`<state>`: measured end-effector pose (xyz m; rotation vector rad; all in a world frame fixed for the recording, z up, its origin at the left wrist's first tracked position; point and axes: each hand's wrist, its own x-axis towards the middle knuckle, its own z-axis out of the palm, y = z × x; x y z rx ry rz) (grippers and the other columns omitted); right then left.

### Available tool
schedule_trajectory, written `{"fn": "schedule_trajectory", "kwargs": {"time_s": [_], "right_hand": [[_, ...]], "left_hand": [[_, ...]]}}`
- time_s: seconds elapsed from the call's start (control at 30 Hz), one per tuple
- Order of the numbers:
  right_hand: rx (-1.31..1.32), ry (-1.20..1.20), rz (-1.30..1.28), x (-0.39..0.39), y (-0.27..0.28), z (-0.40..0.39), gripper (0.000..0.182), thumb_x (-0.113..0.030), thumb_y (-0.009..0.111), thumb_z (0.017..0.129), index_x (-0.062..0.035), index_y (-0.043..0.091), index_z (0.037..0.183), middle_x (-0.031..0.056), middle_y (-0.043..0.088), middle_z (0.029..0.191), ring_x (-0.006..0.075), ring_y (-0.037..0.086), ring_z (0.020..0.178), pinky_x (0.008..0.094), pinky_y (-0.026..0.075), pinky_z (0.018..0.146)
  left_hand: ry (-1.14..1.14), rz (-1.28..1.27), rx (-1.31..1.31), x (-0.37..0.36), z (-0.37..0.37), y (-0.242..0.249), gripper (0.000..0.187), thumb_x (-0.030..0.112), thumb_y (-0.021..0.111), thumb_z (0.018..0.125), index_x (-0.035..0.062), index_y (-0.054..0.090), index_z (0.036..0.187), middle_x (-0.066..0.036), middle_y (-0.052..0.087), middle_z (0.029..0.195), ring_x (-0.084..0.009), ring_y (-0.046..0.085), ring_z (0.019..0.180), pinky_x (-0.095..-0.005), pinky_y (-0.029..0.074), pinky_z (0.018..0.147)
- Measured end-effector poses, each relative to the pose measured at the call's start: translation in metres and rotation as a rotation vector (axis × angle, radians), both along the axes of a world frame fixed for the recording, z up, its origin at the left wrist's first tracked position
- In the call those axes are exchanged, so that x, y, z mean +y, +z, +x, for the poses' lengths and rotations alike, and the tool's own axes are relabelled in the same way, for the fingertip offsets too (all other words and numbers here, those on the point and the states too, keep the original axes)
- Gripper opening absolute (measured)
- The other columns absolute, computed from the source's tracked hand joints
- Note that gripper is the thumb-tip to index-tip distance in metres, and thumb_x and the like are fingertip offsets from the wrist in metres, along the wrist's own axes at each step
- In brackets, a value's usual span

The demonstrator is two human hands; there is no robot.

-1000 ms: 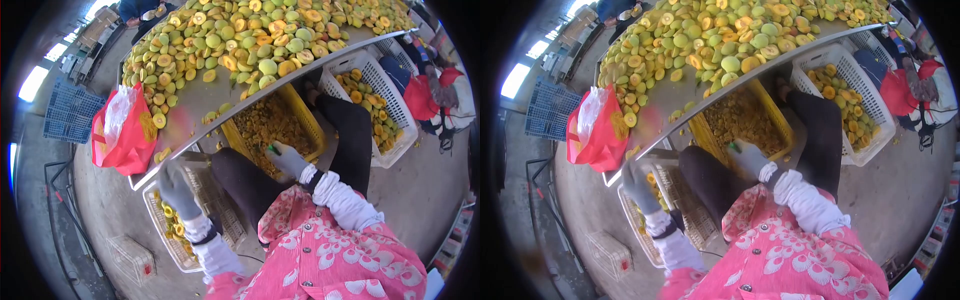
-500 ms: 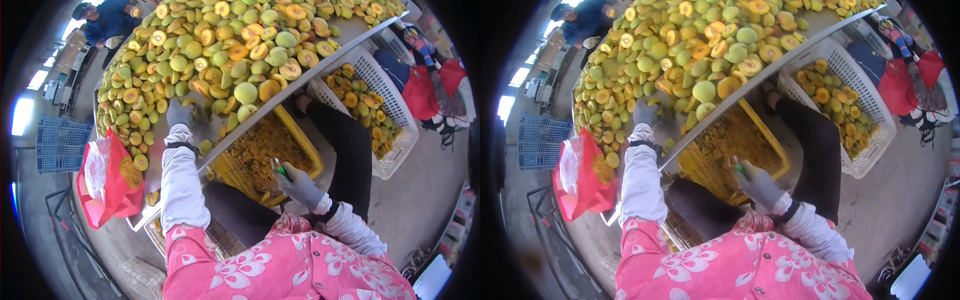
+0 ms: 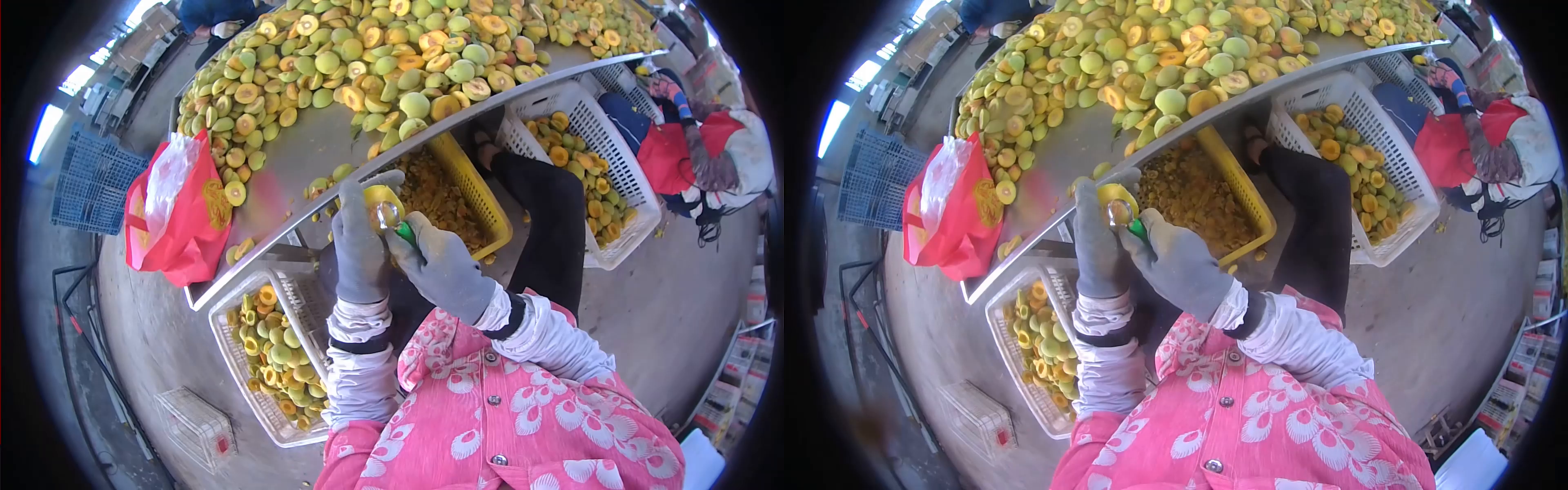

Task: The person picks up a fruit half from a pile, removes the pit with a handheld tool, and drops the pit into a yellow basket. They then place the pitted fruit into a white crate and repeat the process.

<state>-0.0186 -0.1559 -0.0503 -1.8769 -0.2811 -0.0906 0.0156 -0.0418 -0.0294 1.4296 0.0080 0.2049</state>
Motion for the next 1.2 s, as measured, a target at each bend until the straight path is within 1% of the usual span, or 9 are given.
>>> {"fn": "schedule_trajectory", "kwargs": {"time_s": [0.03,0.47,0.57,0.63,0.73,0.87,1.07,1.17,1.2], "right_hand": [[-0.034,-0.024,0.015,0.001,0.002,-0.005,0.022,-0.024,0.060,0.097,-0.0031,0.054,0.096,0.0228,0.061,0.071,0.0443,0.062,0.070,0.0491,0.048,0.059],[0.009,0.072,-0.014,0.011,0.014,-0.037,0.024,-0.024,0.057,0.097,-0.0015,0.050,0.104,0.0296,0.061,0.077,0.0501,0.060,0.079,0.0537,0.048,0.063],[-0.106,0.150,0.149,0.009,0.019,-0.037,0.020,-0.019,0.056,0.097,-0.0014,0.049,0.103,0.0174,0.059,0.066,0.0399,0.062,0.060,0.0438,0.048,0.054],[0.827,0.409,0.424,-0.002,0.046,-0.040,0.028,-0.034,0.051,0.102,-0.0068,0.051,0.097,0.0045,0.052,0.060,0.0207,0.052,0.046,0.0372,0.043,0.043],[1.036,0.513,0.556,-0.005,0.048,-0.037,0.038,-0.047,0.046,0.103,-0.0117,0.051,0.092,-0.0047,0.042,0.060,0.0057,0.039,0.045,0.0266,0.036,0.038],[1.188,0.756,0.817,-0.018,0.026,-0.024,0.040,-0.050,0.045,0.103,-0.0127,0.051,0.089,-0.0063,0.036,0.058,0.0039,0.032,0.044,0.0210,0.029,0.037],[1.245,0.851,1.025,-0.022,-0.001,-0.016,0.040,-0.052,0.043,0.103,-0.0147,0.050,0.090,-0.0085,0.027,0.058,0.0022,0.024,0.044,0.0176,0.020,0.035],[1.141,0.848,1.027,-0.024,-0.001,-0.016,0.038,-0.051,0.047,0.102,-0.0149,0.051,0.092,-0.0075,0.035,0.060,0.0034,0.032,0.046,0.0195,0.028,0.037],[1.059,0.531,0.775,-0.018,0.000,-0.015,0.037,-0.050,0.048,0.102,-0.0139,0.052,0.094,-0.0069,0.039,0.061,0.0062,0.037,0.047,0.0221,0.035,0.043]], "left_hand": [[-0.004,-0.168,0.099,0.000,-0.005,0.002,0.055,0.044,0.035,0.106,-0.0055,0.059,0.116,-0.012,0.068,0.100,-0.0168,0.059,0.089,-0.0313,0.047,0.084],[0.092,-0.061,-0.051,-0.003,-0.048,0.032,0.054,0.038,0.034,0.105,-0.0048,0.066,0.100,-0.013,0.068,0.083,-0.0174,0.064,0.075,-0.0298,0.052,0.072],[0.147,0.020,0.022,0.000,-0.047,0.035,0.051,0.036,0.036,0.105,-0.0043,0.066,0.098,-0.013,0.068,0.081,-0.0159,0.064,0.071,-0.0280,0.053,0.065],[0.058,-0.146,0.121,0.007,-0.045,0.031,0.048,0.035,0.038,0.105,-0.0034,0.065,0.095,-0.014,0.068,0.080,-0.0155,0.063,0.065,-0.0273,0.052,0.058],[0.057,-0.046,0.274,0.008,-0.042,0.026,0.054,0.040,0.042,0.104,-0.0031,0.069,0.087,-0.008,0.062,0.065,-0.0127,0.058,0.059,-0.0248,0.046,0.060],[0.062,0.043,0.179,0.009,-0.035,0.009,0.055,0.039,0.040,0.105,-0.0030,0.069,0.083,-0.009,0.064,0.066,-0.0138,0.057,0.057,-0.0251,0.046,0.058],[-0.038,-0.415,0.292,0.018,-0.027,-0.036,0.052,0.043,0.035,0.105,-0.0018,0.061,0.101,-0.011,0.067,0.081,-0.0168,0.062,0.067,-0.0299,0.052,0.064],[0.254,0.749,-0.277,0.027,-0.034,-0.044,0.014,0.005,0.059,0.090,0.0003,0.050,0.099,-0.014,0.069,0.099,-0.0195,0.069,0.081,-0.0301,0.056,0.070],[0.233,0.638,-0.143,0.030,-0.037,-0.047,0.032,-0.007,0.064,0.078,-0.0014,0.052,0.108,-0.015,0.069,0.100,-0.0217,0.071,0.083,-0.0294,0.056,0.071]]}}
